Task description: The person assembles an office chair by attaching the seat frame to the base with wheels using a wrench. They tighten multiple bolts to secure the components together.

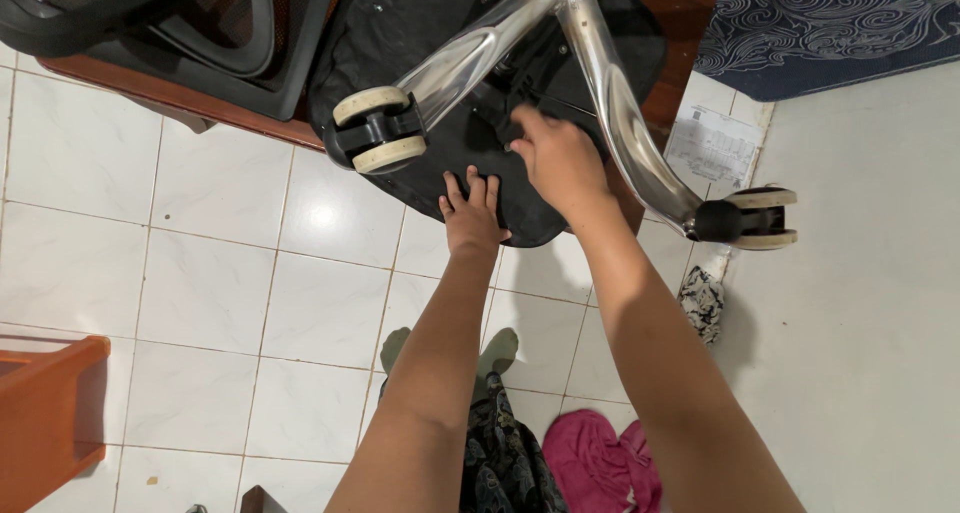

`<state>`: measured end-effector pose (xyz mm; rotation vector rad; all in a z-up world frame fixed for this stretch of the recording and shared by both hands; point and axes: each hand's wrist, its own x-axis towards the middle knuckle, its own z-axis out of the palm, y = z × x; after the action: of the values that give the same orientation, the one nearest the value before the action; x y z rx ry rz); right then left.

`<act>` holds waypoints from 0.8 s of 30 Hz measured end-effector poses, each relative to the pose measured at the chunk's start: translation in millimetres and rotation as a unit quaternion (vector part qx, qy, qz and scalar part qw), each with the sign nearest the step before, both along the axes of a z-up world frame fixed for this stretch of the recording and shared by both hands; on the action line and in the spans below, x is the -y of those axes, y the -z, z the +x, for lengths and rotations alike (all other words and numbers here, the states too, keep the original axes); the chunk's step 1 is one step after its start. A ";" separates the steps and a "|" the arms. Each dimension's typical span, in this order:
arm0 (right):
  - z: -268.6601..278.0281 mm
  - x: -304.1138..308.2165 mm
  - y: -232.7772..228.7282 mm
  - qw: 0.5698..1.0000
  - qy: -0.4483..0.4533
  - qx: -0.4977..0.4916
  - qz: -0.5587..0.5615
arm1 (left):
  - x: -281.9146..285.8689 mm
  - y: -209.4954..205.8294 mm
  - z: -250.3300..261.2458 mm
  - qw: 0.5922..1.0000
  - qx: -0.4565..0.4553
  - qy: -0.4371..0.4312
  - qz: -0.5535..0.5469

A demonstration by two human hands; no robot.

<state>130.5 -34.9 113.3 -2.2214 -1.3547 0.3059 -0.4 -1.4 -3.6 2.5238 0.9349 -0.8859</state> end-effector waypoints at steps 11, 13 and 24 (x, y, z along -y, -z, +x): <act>2.2 4.6 -0.6 0.987 -0.049 0.152 0.036 | -1.2 -1.5 -0.3 1.000 -0.004 -0.001 -0.009; 0.7 5.9 -3.4 0.983 -0.011 0.181 0.029 | -1.1 -1.4 -0.1 1.000 -0.006 0.002 -0.009; -3.5 1.4 4.7 0.993 -0.002 0.113 0.039 | -0.9 1.8 0.3 1.000 0.000 -0.002 -0.007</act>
<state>127.0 -36.3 108.6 -2.2421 -1.4601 0.0004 -0.1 -0.5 -5.4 2.5100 0.9306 -0.8870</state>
